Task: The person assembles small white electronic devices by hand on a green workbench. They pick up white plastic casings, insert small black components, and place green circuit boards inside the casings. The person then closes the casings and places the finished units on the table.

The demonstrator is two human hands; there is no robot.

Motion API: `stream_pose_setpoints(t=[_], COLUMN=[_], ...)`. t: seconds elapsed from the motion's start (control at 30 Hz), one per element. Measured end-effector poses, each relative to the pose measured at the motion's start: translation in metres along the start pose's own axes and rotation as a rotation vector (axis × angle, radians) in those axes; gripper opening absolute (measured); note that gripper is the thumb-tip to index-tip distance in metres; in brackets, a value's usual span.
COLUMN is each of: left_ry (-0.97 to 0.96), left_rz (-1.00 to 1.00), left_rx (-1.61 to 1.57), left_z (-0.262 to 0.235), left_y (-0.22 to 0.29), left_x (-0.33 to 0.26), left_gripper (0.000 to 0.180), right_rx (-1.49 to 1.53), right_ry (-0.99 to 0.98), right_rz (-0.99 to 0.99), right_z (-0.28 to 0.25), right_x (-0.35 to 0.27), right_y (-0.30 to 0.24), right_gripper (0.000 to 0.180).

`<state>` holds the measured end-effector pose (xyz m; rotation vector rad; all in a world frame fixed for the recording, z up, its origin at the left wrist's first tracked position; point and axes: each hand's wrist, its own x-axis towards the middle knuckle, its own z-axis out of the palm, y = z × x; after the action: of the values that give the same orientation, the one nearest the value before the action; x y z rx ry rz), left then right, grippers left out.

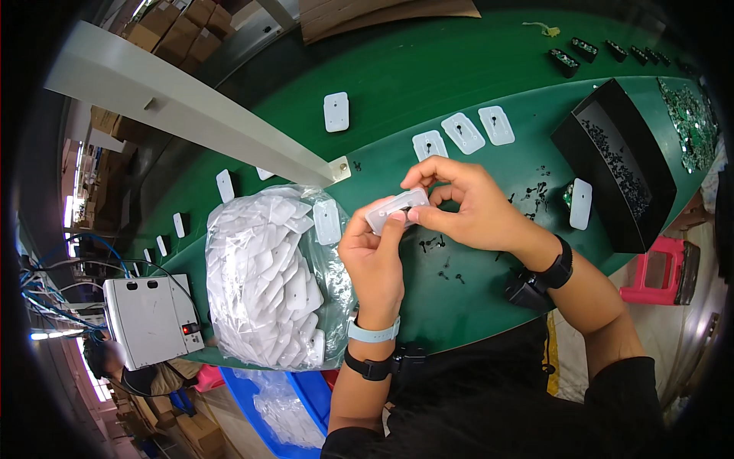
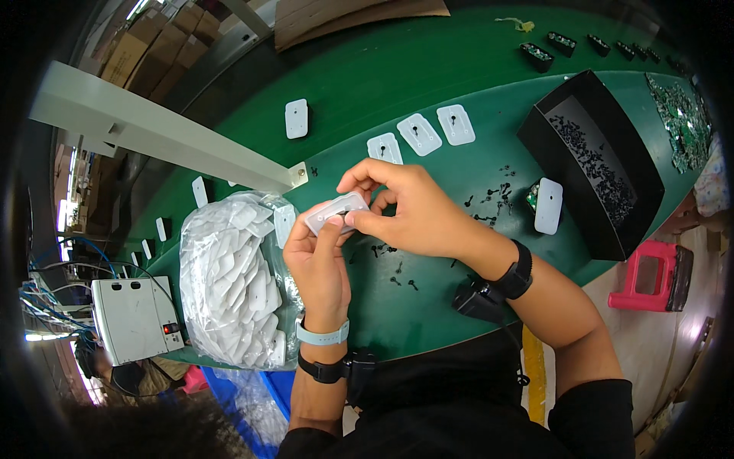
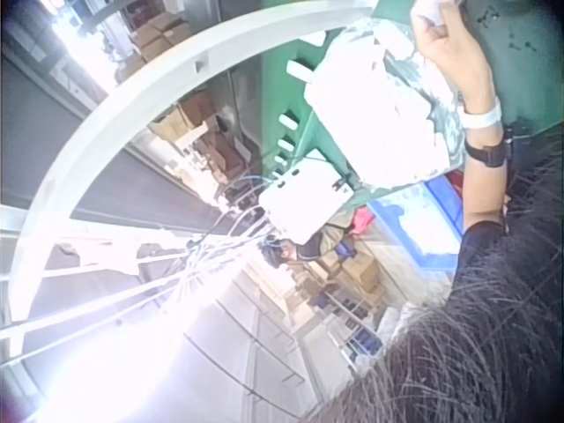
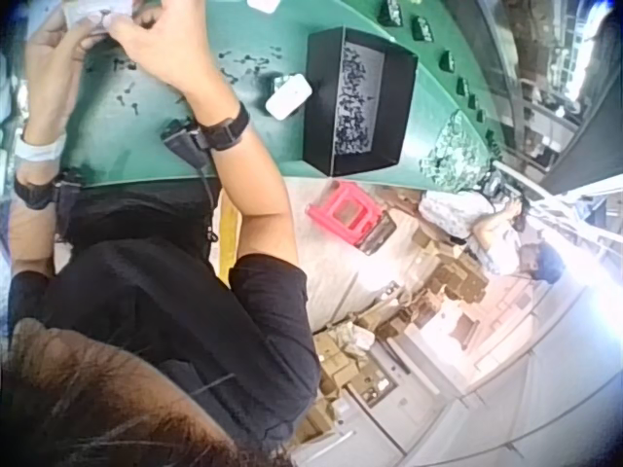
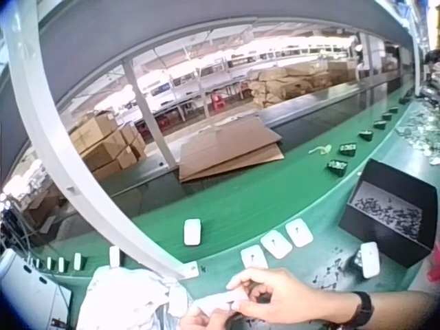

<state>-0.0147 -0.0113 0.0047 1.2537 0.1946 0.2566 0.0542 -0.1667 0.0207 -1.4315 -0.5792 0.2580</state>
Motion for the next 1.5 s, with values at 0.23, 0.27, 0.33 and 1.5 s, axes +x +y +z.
stream_pose_setpoints(t=[0.23,0.27,0.33,1.5], left_ry=[-0.055,-0.069,-0.11,-0.226], left_rz=[-0.022,-0.019,-0.019,-0.17], left_rx=[0.01,0.033,0.074,-0.411], left_z=[0.004,0.005,0.0,-0.01], left_y=[0.005,0.001,-0.011,0.006], left_x=[0.0,0.0,0.003,0.01], left_gripper=[0.02,0.02,0.018,0.042], right_rx=[0.163,0.172,0.074,-0.783], right_ry=[0.046,0.057,0.011,0.07], right_rz=[0.175,0.211,0.164,0.256], right_z=[-0.001,-0.007,-0.009,-0.163], right_x=[-0.001,-0.004,-0.004,0.088], right_y=[-0.001,-0.002,0.005,-0.088], right_gripper=[0.027,0.027,0.026,0.019])
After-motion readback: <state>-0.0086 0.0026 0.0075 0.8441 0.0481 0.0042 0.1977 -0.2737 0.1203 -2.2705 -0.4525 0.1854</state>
